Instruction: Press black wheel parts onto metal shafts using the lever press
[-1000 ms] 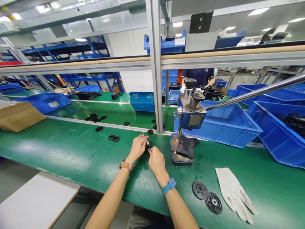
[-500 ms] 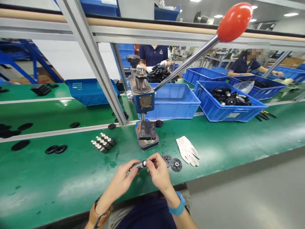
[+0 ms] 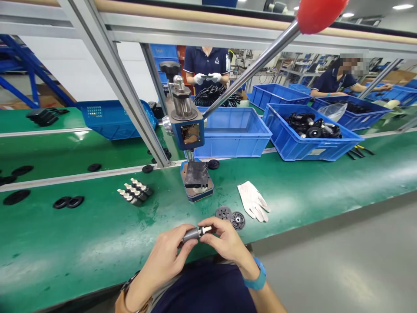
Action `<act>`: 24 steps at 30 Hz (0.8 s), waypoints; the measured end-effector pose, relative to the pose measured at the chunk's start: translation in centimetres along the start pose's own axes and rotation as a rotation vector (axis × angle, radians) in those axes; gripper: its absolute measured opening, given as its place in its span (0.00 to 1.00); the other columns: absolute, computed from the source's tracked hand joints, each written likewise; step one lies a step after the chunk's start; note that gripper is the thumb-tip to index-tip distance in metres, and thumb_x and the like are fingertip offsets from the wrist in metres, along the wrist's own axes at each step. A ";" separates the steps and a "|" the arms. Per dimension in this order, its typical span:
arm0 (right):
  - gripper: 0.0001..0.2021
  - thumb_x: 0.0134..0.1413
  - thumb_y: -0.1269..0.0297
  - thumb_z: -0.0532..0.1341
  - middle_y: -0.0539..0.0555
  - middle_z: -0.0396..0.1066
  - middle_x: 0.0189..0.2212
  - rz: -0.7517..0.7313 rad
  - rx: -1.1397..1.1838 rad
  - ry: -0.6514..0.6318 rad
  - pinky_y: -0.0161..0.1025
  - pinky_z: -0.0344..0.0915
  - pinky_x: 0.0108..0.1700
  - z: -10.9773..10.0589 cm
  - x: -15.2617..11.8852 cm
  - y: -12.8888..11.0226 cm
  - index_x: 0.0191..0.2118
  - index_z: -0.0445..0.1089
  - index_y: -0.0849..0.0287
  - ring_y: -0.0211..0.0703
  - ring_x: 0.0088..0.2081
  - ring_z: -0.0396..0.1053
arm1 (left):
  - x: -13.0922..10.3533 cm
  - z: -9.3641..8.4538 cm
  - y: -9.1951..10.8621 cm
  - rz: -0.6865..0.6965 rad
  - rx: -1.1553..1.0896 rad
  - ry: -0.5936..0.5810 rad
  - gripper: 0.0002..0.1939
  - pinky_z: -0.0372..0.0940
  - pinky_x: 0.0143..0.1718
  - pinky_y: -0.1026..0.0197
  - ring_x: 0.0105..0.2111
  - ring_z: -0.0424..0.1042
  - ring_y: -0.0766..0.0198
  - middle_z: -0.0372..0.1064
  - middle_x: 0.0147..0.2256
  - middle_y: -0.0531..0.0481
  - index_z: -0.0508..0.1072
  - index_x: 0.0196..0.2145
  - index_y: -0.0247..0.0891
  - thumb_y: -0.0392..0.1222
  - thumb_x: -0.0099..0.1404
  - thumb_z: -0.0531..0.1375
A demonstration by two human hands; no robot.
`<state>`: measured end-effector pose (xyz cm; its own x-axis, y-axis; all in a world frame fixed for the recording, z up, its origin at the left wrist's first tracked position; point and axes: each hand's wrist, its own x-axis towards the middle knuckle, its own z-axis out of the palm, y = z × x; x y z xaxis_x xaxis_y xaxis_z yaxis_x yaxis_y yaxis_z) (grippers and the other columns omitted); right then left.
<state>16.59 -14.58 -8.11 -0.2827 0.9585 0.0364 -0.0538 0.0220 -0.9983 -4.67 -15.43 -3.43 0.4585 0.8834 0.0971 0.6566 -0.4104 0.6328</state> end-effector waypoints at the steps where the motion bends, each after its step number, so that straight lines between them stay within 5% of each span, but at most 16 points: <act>1: 0.17 0.57 0.55 0.72 0.52 0.79 0.37 0.002 0.009 -0.013 0.35 0.72 0.41 0.0 0.0 0.0 0.49 0.78 0.56 0.39 0.37 0.75 | 0.0 -0.1 0.2 0.003 0.008 -0.008 0.08 0.58 0.34 0.58 0.35 0.76 0.55 0.78 0.36 0.50 0.71 0.46 0.43 0.45 0.76 0.54; 10: 0.13 0.59 0.58 0.71 0.53 0.81 0.38 -0.140 -0.032 0.003 0.33 0.72 0.40 -0.2 -0.2 -0.6 0.49 0.81 0.53 0.39 0.38 0.77 | 0.1 -0.2 1.1 -0.051 -0.024 -0.022 0.09 0.55 0.33 0.58 0.31 0.73 0.57 0.76 0.33 0.51 0.72 0.44 0.42 0.46 0.76 0.54; 17: 0.13 0.64 0.60 0.68 0.54 0.80 0.38 -0.408 -0.205 -0.023 0.36 0.73 0.42 -0.4 -0.3 -0.8 0.52 0.80 0.52 0.40 0.38 0.77 | 0.1 -0.4 1.6 -0.205 -0.229 -0.127 0.18 0.53 0.32 0.60 0.27 0.66 0.60 0.71 0.27 0.51 0.75 0.38 0.40 0.52 0.76 0.52; 24: 0.13 0.65 0.64 0.67 0.55 0.80 0.39 -0.457 -0.299 -0.049 0.35 0.73 0.41 -0.2 -0.7 -0.5 0.54 0.78 0.54 0.40 0.38 0.77 | 0.3 -0.3 1.1 -0.263 -0.456 -0.158 0.24 0.58 0.32 0.62 0.28 0.65 0.62 0.72 0.27 0.51 0.78 0.35 0.36 0.58 0.74 0.53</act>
<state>16.97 -15.19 -7.68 -0.3389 0.8185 0.4640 0.0911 0.5194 -0.8497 -4.01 -15.49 -2.47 0.4213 0.8838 -0.2033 0.4508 -0.0096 0.8926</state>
